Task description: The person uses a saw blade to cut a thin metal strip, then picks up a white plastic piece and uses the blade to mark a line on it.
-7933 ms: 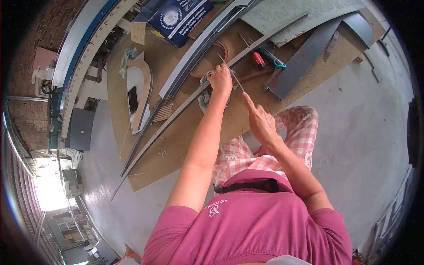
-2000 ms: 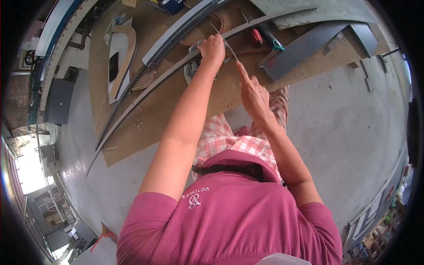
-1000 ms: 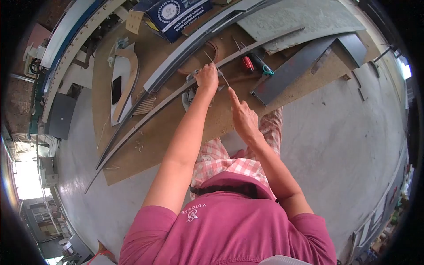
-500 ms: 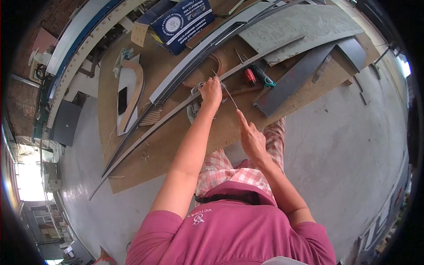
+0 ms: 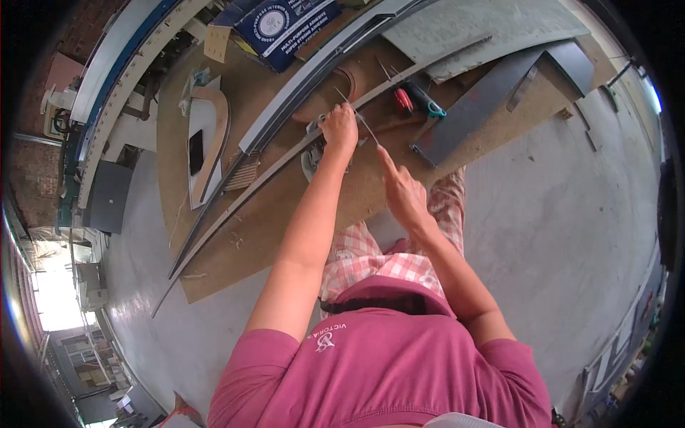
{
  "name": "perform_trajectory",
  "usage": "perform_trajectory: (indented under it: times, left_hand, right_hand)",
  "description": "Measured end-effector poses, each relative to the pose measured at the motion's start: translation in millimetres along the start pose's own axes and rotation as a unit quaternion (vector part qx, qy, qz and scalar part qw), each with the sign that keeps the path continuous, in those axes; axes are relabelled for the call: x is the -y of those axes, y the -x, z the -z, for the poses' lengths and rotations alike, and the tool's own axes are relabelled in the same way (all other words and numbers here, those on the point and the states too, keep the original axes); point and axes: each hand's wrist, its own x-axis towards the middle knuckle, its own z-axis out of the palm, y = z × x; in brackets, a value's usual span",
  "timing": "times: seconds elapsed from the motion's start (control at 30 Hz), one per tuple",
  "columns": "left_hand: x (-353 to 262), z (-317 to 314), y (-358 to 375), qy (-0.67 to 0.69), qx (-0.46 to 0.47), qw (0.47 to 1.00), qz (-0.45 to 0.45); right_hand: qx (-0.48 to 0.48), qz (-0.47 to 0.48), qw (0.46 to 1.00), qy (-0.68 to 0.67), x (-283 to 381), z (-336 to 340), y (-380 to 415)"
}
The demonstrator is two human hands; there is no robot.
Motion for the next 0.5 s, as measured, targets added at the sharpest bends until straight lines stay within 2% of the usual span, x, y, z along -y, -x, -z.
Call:
perform_trajectory:
  times: [0.07,0.17,0.4,0.5]
  left_hand:
    - [1,0,1,-0.002,0.001,1.000,-0.003]
    - [1,-1,-4,-0.010,-0.010,1.000,-0.013]
    - [-4,8,-1,-0.011,-0.005,1.000,0.001]
    - [-6,7,-1,-0.024,0.002,1.000,0.006]
  right_hand:
    - [-0.023,0.028,0.999,-0.007,0,-2,-5]
    - [0.006,-0.004,1.000,-0.004,0,5,13]
    - [-0.031,0.023,0.999,-0.007,-1,0,-3]
    - [0.013,-0.006,1.000,-0.004,-2,7,13]
